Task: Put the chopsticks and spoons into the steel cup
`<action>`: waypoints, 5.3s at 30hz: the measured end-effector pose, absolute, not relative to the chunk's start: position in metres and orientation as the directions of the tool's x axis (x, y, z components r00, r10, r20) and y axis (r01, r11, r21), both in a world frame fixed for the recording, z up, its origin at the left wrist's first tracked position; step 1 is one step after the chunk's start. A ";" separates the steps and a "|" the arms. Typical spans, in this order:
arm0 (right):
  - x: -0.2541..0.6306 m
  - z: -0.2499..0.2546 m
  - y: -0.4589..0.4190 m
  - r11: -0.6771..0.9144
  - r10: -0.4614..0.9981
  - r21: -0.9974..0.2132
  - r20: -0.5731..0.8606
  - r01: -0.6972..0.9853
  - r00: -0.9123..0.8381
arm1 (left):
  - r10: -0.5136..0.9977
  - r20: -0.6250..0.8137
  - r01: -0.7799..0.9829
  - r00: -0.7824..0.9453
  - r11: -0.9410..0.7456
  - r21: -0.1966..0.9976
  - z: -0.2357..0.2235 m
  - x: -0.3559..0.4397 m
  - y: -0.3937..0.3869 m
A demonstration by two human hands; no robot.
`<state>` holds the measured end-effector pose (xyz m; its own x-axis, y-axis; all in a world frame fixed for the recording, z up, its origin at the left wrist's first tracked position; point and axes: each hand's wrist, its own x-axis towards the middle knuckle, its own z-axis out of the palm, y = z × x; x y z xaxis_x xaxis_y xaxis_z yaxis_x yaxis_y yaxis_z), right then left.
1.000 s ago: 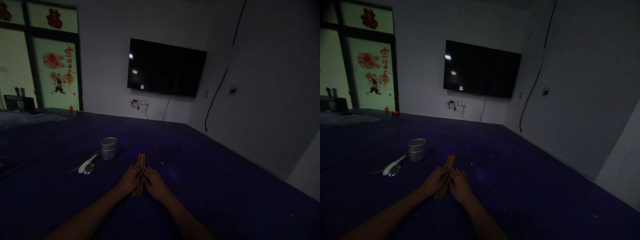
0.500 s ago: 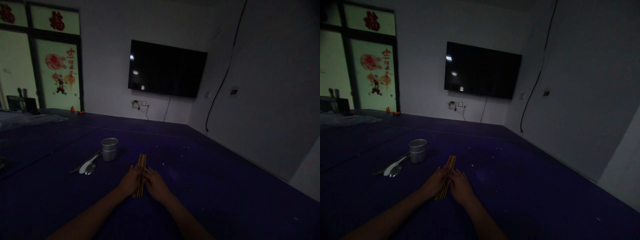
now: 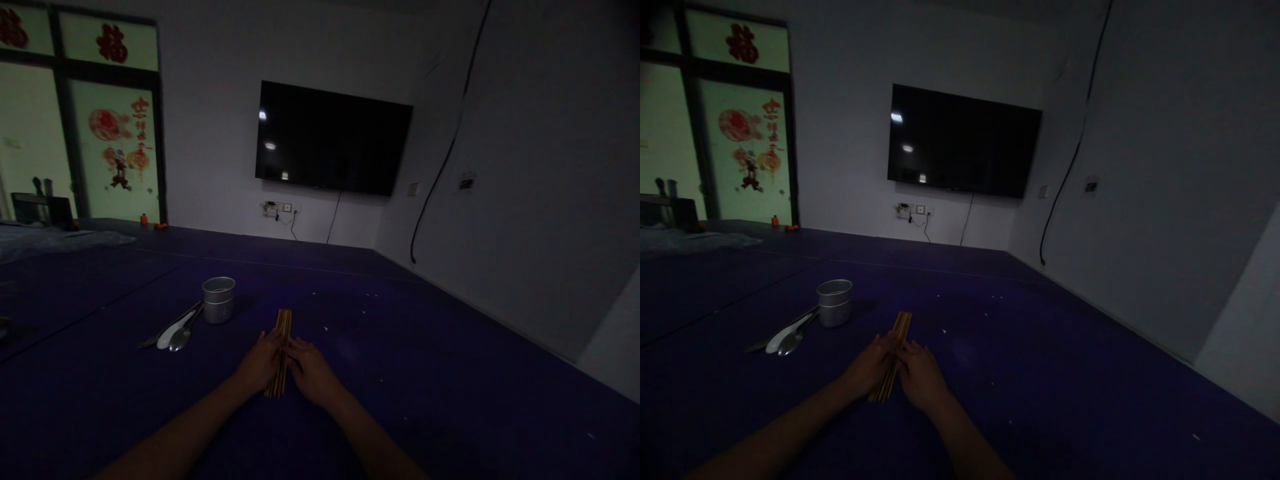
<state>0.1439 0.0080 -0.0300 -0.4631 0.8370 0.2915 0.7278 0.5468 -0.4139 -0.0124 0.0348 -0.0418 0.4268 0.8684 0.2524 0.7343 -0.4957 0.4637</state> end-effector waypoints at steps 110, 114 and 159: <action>0.141 -0.025 0.002 0.527 0.848 -0.366 0.282 0.767 -0.448 | 0.830 0.472 0.733 0.298 -0.516 0.443 -0.036 -0.013 0.032; 0.140 -0.025 0.004 0.514 0.855 -0.368 0.287 0.775 -0.431 | 0.808 0.492 0.740 0.325 -0.541 0.400 -0.040 -0.012 0.036; 0.138 -0.014 -0.001 0.362 0.909 -0.292 0.322 0.885 -0.265 | 0.861 0.338 0.870 0.379 -0.456 0.187 -0.013 0.003 0.021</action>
<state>0.1380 -0.0008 -0.0139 -0.2653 0.9088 0.3221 0.8854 0.3618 -0.2918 0.0029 0.0211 -0.0128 0.3792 0.8613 0.3380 0.8698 -0.4565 0.1873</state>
